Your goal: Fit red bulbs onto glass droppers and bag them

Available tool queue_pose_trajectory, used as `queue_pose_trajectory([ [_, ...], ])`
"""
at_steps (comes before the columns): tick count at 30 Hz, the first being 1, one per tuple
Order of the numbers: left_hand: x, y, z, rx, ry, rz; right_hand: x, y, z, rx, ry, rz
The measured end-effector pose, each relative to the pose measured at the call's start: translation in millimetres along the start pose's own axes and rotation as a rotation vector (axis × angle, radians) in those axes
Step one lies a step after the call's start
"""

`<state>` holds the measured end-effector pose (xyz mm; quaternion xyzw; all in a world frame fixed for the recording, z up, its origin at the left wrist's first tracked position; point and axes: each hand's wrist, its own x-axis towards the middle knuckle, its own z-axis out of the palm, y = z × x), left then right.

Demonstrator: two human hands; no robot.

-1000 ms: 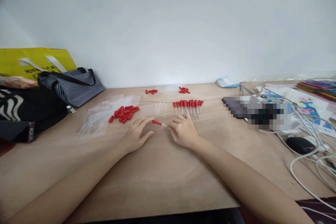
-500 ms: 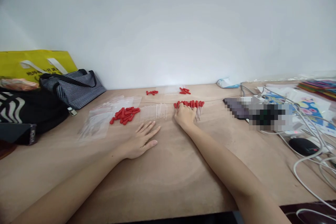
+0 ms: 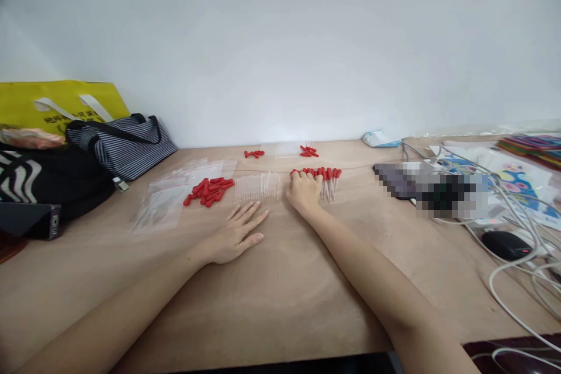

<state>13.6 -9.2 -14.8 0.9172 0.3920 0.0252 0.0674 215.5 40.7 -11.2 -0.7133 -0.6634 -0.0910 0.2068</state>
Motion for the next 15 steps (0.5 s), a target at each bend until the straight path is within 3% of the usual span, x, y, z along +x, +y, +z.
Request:
queue_pose_trajectory([
  [4,-1.1,1.7,0.9,-0.006,0.020,0.010,1.6,-18.9,1.3,0.050,-0.093,0.019],
  [8,1.8,-2.2,-0.1,-0.010,0.223,-0.062,8.2,-31.6,3.5,0.022,-0.237,0.094],
  [12,5.0,-25.7,-14.7,0.084,0.558,-0.416,14.6,-35.1,3.1,0.009,-0.291,0.118],
  [15,2.2,-51.7,-28.1,0.155,0.703,-0.751,16.9,-35.9,2.0,0.012,-0.317,0.121],
])
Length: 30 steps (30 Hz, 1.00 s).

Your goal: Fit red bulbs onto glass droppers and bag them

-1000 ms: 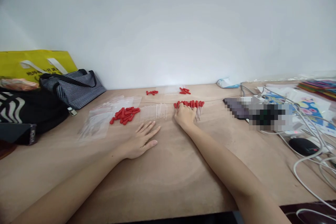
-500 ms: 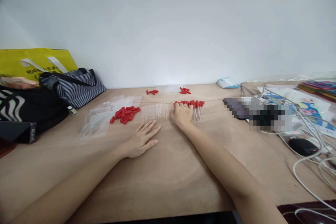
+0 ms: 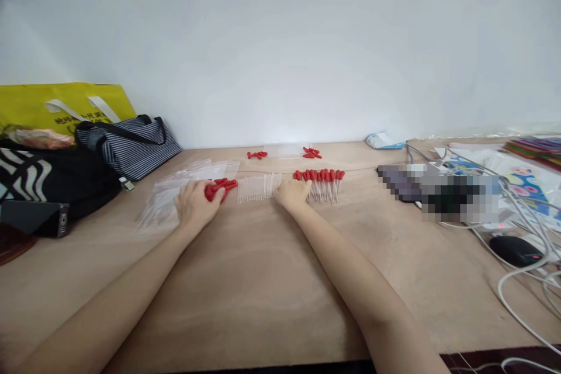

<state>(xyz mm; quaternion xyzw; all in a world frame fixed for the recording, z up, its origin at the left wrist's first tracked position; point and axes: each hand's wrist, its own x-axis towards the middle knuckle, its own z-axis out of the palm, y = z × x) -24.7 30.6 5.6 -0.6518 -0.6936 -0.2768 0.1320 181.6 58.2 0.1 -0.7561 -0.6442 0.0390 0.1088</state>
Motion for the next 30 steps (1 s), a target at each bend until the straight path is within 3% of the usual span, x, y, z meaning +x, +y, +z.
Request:
queue_pose_trajectory([
  [2,9.7,-12.0,-0.2,0.048,0.002,-0.125,0.3,-0.4,-1.2,0.004,-0.020,0.002],
  [5,15.1,-21.8,1.3,0.055,-0.062,-0.200,0.2,-0.4,-3.7,0.012,-0.053,0.001],
  [11,12.9,-23.3,5.4,0.048,-0.092,-0.208,-0.2,-1.5,-10.0,0.021,-0.109,0.001],
  [17,12.5,-23.6,5.1,0.074,0.018,-0.207,-0.3,-1.0,-14.0,0.002,-0.121,-0.033],
  [19,9.6,-19.4,2.2,0.014,0.068,-0.124,-3.7,4.1,-16.7,-0.010,-0.098,-0.088],
  [21,2.8,-11.3,-1.6,-0.136,0.042,0.086,-11.0,12.9,-20.3,-0.024,-0.062,-0.174],
  [23,-7.9,0.0,-5.4,-0.319,-0.061,0.360,-22.2,25.0,-23.4,-0.040,-0.030,-0.287],
  [25,-20.6,12.5,-8.0,-0.439,-0.179,0.541,-35.8,39.2,-24.8,-0.058,-0.018,-0.429],
  [27,-32.0,23.4,-8.8,-0.488,-0.272,0.614,-48.8,53.2,-24.0,-0.114,0.044,-0.688],
  [30,-42.1,32.8,-7.5,-0.516,-0.353,0.672,-61.6,69.4,-20.8,-0.137,0.093,-0.844],
])
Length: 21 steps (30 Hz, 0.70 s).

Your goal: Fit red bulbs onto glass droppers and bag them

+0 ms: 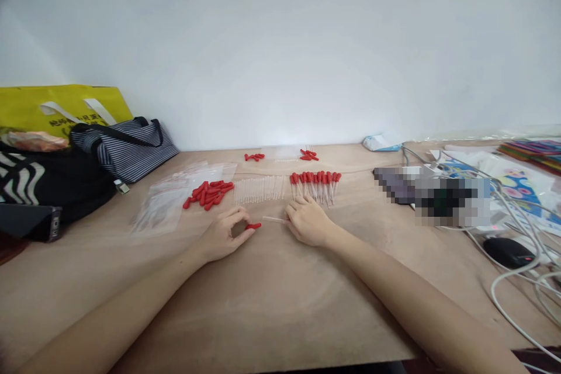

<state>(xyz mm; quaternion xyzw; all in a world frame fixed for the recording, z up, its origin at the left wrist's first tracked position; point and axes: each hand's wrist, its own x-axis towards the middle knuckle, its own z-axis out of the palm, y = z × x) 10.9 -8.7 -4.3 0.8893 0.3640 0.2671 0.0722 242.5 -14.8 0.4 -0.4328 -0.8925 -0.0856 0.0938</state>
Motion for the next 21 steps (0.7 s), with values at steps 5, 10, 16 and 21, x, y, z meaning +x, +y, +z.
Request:
queue_pose_trajectory([
  [5,-0.3,1.4,2.4,-0.046,-0.013,0.011,-9.7,6.4,4.1,0.146,0.032,-0.008],
  [10,0.4,0.5,6.4,-0.072,-0.056,0.031,-7.8,7.2,10.5,0.350,0.087,0.039],
  [16,1.6,-1.1,14.8,-0.071,-0.103,-0.013,-4.6,-4.4,21.5,0.395,0.124,0.124],
  [21,2.8,0.7,14.6,-0.073,-0.068,0.025,-6.0,-12.2,26.5,0.347,0.170,0.204],
])
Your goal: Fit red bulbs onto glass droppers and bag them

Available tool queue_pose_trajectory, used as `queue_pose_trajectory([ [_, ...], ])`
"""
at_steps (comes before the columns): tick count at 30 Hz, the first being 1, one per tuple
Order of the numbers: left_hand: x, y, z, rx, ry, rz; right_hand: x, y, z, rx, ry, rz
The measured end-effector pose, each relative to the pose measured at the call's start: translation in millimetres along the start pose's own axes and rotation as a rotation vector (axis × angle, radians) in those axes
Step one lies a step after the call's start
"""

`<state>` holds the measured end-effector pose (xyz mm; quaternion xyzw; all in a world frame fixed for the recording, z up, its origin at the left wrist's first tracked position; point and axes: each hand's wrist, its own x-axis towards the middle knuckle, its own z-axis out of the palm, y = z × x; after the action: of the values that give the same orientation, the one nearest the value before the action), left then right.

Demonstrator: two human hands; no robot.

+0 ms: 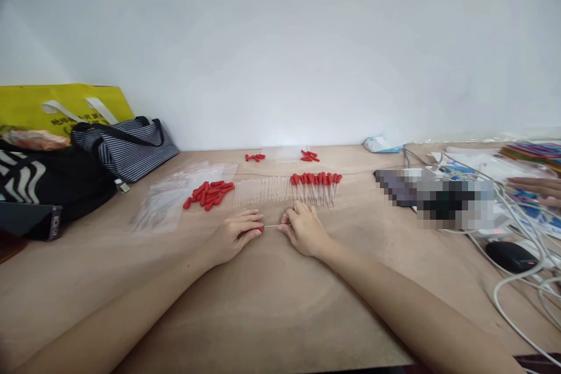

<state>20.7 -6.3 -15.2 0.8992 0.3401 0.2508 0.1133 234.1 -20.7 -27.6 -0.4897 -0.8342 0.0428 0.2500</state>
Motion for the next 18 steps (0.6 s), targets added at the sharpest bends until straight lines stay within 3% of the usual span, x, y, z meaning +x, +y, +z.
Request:
queue_pose_trajectory([
  [6,0.5,0.0,-0.5,0.010,0.050,0.033,-2.3,-6.3,0.7,0.025,0.102,-0.030],
  [18,2.0,14.9,-2.4,-0.084,0.132,-0.054,-1.7,-6.0,1.4,0.134,0.107,-0.122],
])
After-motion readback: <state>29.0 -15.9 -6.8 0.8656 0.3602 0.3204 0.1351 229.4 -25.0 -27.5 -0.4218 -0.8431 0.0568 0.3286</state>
